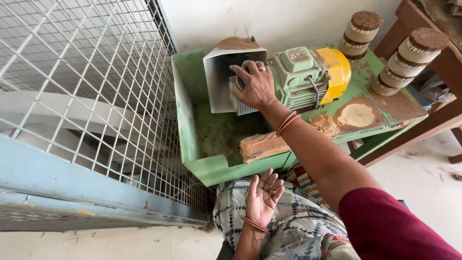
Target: Finishing and smoothing small circular molded products using a motorized rotating brush machine.
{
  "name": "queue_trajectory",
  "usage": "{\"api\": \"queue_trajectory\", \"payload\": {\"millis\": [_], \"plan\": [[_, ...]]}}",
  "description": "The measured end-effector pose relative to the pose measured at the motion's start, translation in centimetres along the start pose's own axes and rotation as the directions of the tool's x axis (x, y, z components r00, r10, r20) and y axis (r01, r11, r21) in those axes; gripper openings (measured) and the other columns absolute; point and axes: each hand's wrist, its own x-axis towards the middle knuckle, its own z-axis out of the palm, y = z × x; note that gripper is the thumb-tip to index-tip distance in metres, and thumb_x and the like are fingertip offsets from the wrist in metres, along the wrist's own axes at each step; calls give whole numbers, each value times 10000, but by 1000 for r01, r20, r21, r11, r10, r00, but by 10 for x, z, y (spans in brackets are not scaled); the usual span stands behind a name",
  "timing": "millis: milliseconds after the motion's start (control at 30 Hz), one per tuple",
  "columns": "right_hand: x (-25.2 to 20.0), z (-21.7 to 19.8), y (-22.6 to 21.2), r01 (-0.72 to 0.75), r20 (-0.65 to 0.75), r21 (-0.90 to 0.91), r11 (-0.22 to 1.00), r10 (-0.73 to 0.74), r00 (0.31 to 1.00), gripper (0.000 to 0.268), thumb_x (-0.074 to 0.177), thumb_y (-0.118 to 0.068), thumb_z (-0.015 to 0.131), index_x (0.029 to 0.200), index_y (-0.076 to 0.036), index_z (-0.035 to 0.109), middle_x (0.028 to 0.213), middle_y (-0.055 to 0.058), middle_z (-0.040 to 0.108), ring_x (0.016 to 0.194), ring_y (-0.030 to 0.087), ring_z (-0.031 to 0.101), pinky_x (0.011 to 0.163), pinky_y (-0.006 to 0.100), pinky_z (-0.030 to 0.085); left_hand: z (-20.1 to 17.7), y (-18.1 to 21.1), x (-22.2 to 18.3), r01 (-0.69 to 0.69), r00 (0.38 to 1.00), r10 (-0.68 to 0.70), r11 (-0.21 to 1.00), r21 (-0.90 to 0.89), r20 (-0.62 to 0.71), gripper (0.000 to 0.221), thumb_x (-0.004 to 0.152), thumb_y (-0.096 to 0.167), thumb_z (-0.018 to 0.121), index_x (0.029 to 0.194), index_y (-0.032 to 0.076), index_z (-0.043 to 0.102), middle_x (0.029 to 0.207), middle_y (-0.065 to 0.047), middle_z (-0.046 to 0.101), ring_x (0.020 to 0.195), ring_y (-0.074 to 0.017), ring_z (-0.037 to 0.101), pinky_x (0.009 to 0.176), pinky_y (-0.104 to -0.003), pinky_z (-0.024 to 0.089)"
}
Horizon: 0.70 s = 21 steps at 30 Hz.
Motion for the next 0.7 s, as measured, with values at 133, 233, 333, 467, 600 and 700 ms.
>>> {"api": "queue_trajectory", "payload": {"millis": [133,233,333,467,600,700], "plan": [[-19,-11,-22,21,-2,-2,1000,-21,1000,539,787,-346,752,1303,-211,673,1143,78,582,1078,304,550,918,476,447,1,5,0,-34,999,34,999,12,12,531,1046,397,525,1392,-2,578,1248,-135,704,1120,-270,702,1028,-413,588],[-46,-21,-28,85,-53,-33,996,-87,995,516,805,-329,747,1302,-215,670,1155,115,585,1081,319,545,900,457,442,4,5,-1,-18,1000,18,1000,13,-11,533,1039,398,523,1399,8,580,1253,-125,700,1133,-269,697,1025,-406,590],[-66,-40,-30,-13,54,55,998,10,998,497,846,-338,743,1326,-239,662,1169,91,617,1133,322,586,997,474,474,6,5,-4,-23,1000,23,999,43,-12,544,1048,405,536,1407,-2,573,1265,-128,692,1159,-265,678,1054,-410,578],[-107,-69,-41,-603,548,770,208,269,792,562,886,-307,661,1412,-115,610,1291,153,649,1201,311,628,1057,473,487,16,7,-4,-34,999,33,999,14,34,587,1027,455,518,1405,8,564,1292,-134,676,1214,-280,649,1088,-444,546],[-172,-79,-77,-527,730,490,-695,-4,684,564,939,-282,545,1416,20,528,1301,194,658,1217,322,643,1078,433,493,29,11,-9,-100,995,101,989,-105,5,577,1005,470,500,1402,60,578,1355,-93,680,1224,-239,635,1042,-442,537],[-245,-47,-60,-579,715,583,-570,22,698,535,1010,-277,546,1386,102,580,1337,261,654,1243,347,635,1111,445,481,1,4,-6,-83,994,98,965,-248,49,529,1006,502,534,1375,125,563,1358,-75,646,1243,-259,617,1022,-463,548]]}}
